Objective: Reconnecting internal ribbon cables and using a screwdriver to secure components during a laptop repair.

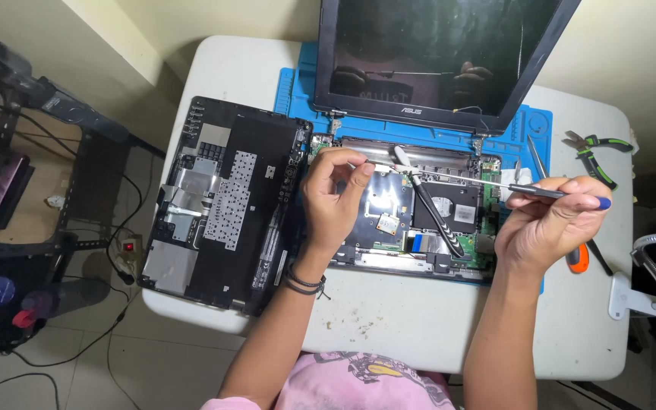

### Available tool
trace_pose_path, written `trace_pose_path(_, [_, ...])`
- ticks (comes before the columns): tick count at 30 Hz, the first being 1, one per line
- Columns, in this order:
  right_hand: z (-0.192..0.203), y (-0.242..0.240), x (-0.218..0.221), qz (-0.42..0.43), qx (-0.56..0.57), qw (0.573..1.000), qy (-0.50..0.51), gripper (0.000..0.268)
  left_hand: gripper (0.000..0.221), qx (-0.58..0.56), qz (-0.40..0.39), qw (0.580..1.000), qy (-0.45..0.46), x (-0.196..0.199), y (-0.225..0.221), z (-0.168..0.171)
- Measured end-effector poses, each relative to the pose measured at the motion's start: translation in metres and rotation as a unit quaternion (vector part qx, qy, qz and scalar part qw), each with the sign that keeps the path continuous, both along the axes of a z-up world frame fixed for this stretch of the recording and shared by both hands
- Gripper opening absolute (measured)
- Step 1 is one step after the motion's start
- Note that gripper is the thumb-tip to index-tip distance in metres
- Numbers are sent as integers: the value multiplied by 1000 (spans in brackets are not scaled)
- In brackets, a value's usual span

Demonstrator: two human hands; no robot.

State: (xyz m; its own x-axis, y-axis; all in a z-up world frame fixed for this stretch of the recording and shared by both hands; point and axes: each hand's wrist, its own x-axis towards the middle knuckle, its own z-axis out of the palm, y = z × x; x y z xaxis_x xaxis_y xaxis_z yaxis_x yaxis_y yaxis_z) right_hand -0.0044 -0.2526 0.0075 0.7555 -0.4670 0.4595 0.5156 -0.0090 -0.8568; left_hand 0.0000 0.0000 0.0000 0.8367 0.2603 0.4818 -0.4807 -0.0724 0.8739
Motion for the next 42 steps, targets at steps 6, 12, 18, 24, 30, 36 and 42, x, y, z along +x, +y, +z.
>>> trace_pose_path(6, [3, -2, -1, -9, -5, 1000, 8, 38, 7, 77, 5, 996, -47, 1, 5, 3])
trace_pose_path(12, [4, -7, 0, -20, 3, 1000, 4, 39, 7, 170, -13, 979, -109, 3, 10, 8])
trace_pose_path(18, [-1, -16, 0, -1, 9, 1000, 15, 37, 5, 202, -6, 973, -109, 4, 9, 2])
trace_pose_path(24, [1, -20, 2, -16, -5, 1000, -8, 34, 30, 212, -34, 976, 16, -5, 8, 7])
trace_pose_path(30, [21, 2, -7, 13, -96, 994, -56, 36, 14, 320, -55, 938, 120, -21, 41, 41])
trace_pose_path(36, [26, 27, -17, 37, -208, 974, -82, 50, 19, 486, -60, 846, 209, -35, 67, 22])
trace_pose_path(42, [28, 41, -23, 80, -240, 962, -103, 41, 17, 486, -61, 846, 208, -36, 66, 8])
